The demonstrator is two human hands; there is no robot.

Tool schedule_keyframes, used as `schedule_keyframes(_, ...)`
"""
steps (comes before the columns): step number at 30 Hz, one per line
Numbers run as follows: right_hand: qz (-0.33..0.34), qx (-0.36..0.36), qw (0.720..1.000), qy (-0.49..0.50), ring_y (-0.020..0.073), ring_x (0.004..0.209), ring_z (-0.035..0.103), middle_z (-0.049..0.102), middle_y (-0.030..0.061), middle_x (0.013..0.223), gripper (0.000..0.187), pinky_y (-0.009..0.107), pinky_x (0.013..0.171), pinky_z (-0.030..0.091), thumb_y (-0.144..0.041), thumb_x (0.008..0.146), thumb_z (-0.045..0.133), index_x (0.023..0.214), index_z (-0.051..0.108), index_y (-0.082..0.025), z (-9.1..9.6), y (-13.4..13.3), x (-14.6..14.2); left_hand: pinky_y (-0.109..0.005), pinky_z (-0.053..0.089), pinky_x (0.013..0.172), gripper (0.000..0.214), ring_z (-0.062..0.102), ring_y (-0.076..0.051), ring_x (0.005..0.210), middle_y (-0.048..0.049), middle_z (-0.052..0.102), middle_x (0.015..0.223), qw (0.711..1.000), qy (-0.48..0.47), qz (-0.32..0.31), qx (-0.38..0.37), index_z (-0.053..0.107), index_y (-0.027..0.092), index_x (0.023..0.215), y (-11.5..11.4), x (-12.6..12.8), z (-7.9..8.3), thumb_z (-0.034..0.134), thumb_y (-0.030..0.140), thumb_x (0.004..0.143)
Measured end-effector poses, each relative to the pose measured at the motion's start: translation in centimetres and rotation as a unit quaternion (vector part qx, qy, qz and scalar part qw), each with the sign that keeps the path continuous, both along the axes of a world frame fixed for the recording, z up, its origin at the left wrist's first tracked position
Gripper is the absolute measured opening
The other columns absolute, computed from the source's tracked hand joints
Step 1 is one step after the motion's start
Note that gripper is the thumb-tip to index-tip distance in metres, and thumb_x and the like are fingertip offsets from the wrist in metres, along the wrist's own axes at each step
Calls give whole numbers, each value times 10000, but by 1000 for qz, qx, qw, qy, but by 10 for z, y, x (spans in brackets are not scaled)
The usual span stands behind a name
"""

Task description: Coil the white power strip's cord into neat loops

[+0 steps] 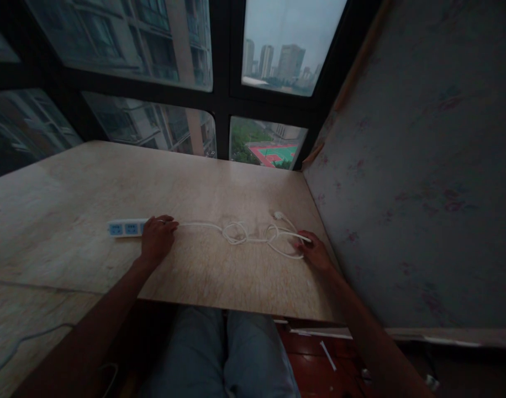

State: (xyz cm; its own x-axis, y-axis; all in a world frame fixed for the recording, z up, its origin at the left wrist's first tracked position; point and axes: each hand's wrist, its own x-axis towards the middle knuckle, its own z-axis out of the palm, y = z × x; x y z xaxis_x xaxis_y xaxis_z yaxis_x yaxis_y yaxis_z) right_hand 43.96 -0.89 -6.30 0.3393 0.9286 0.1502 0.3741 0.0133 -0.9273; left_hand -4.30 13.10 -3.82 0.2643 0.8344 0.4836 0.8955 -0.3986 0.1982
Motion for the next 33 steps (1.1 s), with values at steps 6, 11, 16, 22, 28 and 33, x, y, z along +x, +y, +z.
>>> schedule_keyframes(6,-27,16,997,-67,237,915,628,674,97,992,295,411,841,512,-433,709,639,876,675,-193,3,-1,0,-549,339,1047,281,577,-287,1133,-122,699,1045,999,41,-17,-23,692,202,881,10,-4,-2,441,162,760)
schedule_keyframes(11,-43,-10,983,-180,229,937,604,619,117,1055,386,374,851,497,-353,660,636,993,659,-159,9,-8,-2,-522,296,1096,348,506,-284,1247,-128,670,1163,991,91,-47,-86,683,183,985,20,-8,-1,402,163,780)
schedule_keyframes(16,-44,-102,973,-205,196,738,603,661,54,855,452,341,742,497,-307,649,628,1079,642,-168,16,-13,-8,-508,283,1109,373,485,-289,1275,-137,653,1204,986,108,-68,-104,661,148,1046,25,-13,-4,386,178,796)
schedule_keyframes(22,-54,-82,990,-103,185,656,617,679,36,754,358,305,641,483,-332,684,571,987,676,-172,28,-16,-17,-539,301,1097,421,416,-322,1329,-157,606,1265,993,60,-58,-83,600,129,1142,14,10,5,447,165,751)
schedule_keyframes(28,-98,-14,994,40,210,680,657,698,62,759,467,327,638,509,-441,680,686,1047,650,-156,41,-19,-38,-401,427,1029,410,546,-223,1186,-102,601,1259,967,-97,-218,-92,512,182,1261,-57,110,43,444,259,865)
schedule_keyframes(33,-93,32,985,138,171,699,662,697,27,861,453,320,678,524,-386,656,761,1060,657,-209,55,-23,-54,-442,421,994,656,591,-281,1113,-140,625,1230,957,-66,-249,-135,439,162,1341,-101,177,49,596,518,813)
